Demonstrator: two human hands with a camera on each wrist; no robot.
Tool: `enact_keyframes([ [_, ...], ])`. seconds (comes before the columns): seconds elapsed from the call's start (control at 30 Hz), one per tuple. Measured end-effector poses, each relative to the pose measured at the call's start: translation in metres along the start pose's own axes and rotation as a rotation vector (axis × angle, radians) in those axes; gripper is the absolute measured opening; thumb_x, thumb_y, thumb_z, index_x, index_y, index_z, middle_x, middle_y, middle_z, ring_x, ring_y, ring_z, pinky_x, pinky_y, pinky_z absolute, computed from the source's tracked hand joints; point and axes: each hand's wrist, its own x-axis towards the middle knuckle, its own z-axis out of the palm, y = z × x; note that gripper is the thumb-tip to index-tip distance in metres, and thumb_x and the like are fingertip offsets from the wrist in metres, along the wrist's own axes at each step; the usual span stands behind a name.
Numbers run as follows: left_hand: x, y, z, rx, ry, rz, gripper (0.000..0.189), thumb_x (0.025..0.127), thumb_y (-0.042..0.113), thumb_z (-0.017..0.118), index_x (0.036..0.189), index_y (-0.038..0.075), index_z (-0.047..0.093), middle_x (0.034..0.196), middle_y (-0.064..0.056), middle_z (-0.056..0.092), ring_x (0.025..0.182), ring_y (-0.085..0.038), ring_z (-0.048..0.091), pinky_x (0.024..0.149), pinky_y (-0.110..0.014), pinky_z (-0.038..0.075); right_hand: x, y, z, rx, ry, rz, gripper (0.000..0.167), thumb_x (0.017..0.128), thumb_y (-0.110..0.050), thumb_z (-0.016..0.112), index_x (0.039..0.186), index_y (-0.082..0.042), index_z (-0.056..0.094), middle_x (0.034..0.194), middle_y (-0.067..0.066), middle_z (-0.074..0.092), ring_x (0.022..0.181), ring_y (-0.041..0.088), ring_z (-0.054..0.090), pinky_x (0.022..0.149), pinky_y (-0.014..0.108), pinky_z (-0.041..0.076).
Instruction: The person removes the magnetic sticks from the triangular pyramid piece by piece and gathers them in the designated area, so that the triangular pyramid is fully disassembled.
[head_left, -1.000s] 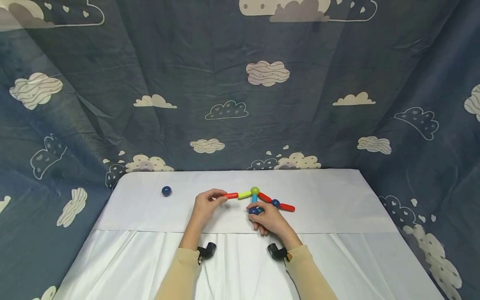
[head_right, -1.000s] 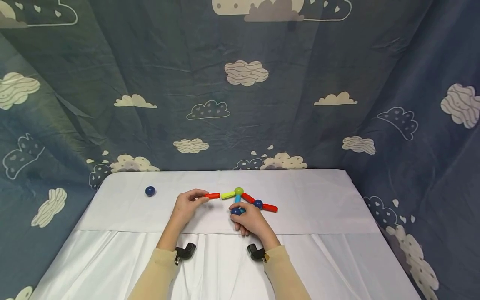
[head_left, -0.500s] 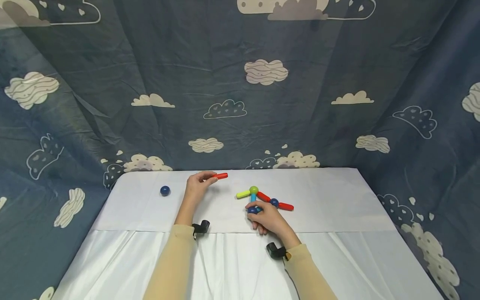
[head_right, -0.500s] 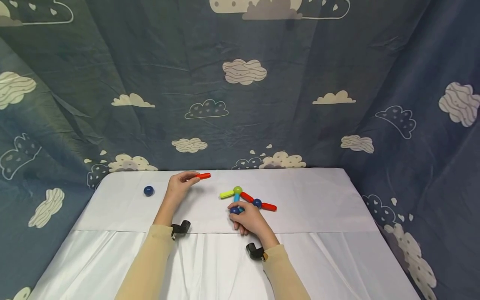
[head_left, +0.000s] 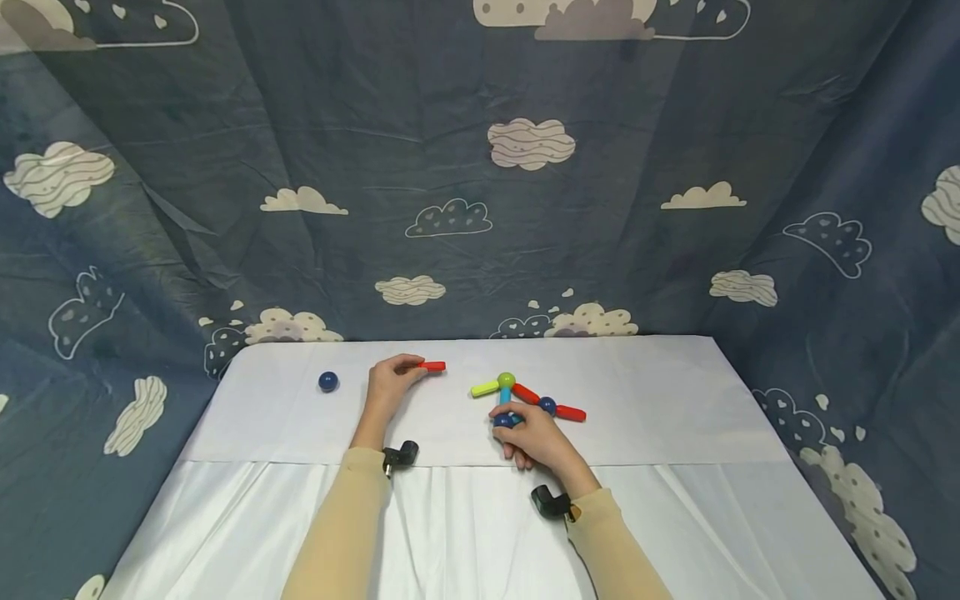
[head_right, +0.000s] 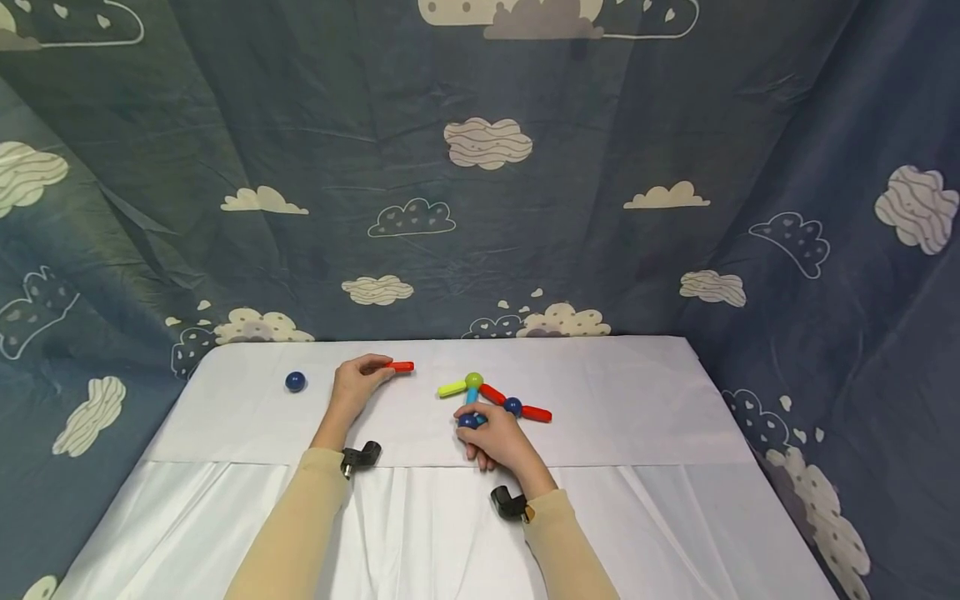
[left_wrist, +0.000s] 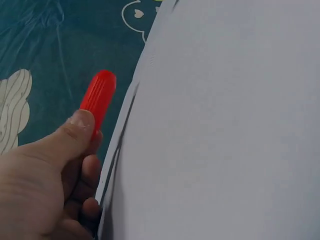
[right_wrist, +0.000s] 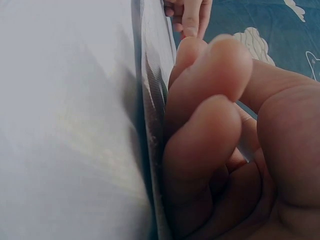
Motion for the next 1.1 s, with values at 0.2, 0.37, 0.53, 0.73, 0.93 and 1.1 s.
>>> enact_keyframes([
  [0.2,0.001,-0.002,0.005,0.071,0.016,0.040,0.025,0.092,0.017,0.083,0.116,0.010,0.081,0.114,-0.012,0.080,0.111,-0.028,0.071,0.104,-0.048,0.054,0.001,0.000,-0.001,-0.010,0.011,0.006,0.032,0.100,-0.020,0.072,0.131,-0.017,0.068,0.063,0.002,0.067,0.041,0.012,0.052,0.043,0.022,0.045],
  [0.37,-0.001,0.001,0.007,0.102,0.018,0.058,0.024,0.091,0.013,0.084,0.115,0.008,0.081,0.112,-0.013,0.080,0.108,-0.030,0.071,0.101,-0.048,0.054,0.001,0.000,-0.001,-0.014,0.015,0.010,0.032,0.100,-0.020,0.072,0.131,-0.017,0.068,0.062,0.002,0.067,0.041,0.012,0.052,0.043,0.022,0.045],
  [0.53,-0.003,0.001,0.009,0.128,0.007,0.050,0.024,0.092,0.011,0.082,0.116,0.007,0.081,0.117,-0.014,0.078,0.112,-0.031,0.070,0.100,-0.048,0.055,0.000,0.000,0.000,0.000,0.005,0.012,0.031,0.100,-0.019,0.071,0.131,-0.016,0.067,0.062,0.001,0.066,0.041,0.011,0.051,0.043,0.022,0.044],
  [0.73,-0.003,0.001,0.011,0.121,0.008,0.063,0.026,0.092,0.010,0.082,0.118,0.006,0.079,0.121,-0.014,0.077,0.113,-0.030,0.070,0.099,-0.047,0.056,-0.001,0.000,0.000,0.001,0.008,0.013,0.031,0.100,-0.019,0.071,0.131,-0.016,0.067,0.062,0.002,0.066,0.041,0.012,0.051,0.043,0.022,0.044],
  [0.93,-0.012,0.004,0.007,0.056,0.033,0.064,0.030,0.093,0.014,0.082,0.122,0.007,0.078,0.120,-0.011,0.077,0.108,-0.027,0.068,0.095,-0.041,0.055,-0.001,0.000,0.000,0.004,0.001,0.011,0.030,0.100,-0.020,0.071,0.130,-0.017,0.068,0.062,0.001,0.066,0.040,0.011,0.052,0.042,0.022,0.043],
  [1.1,-0.024,0.016,0.006,0.037,0.031,0.092,0.032,0.092,0.016,0.084,0.123,0.008,0.078,0.118,-0.009,0.077,0.104,-0.027,0.069,0.089,-0.038,0.057,-0.001,0.000,0.000,-0.002,0.003,0.017,0.030,0.101,-0.021,0.071,0.130,-0.018,0.068,0.062,0.001,0.066,0.041,0.011,0.052,0.043,0.022,0.044],
])
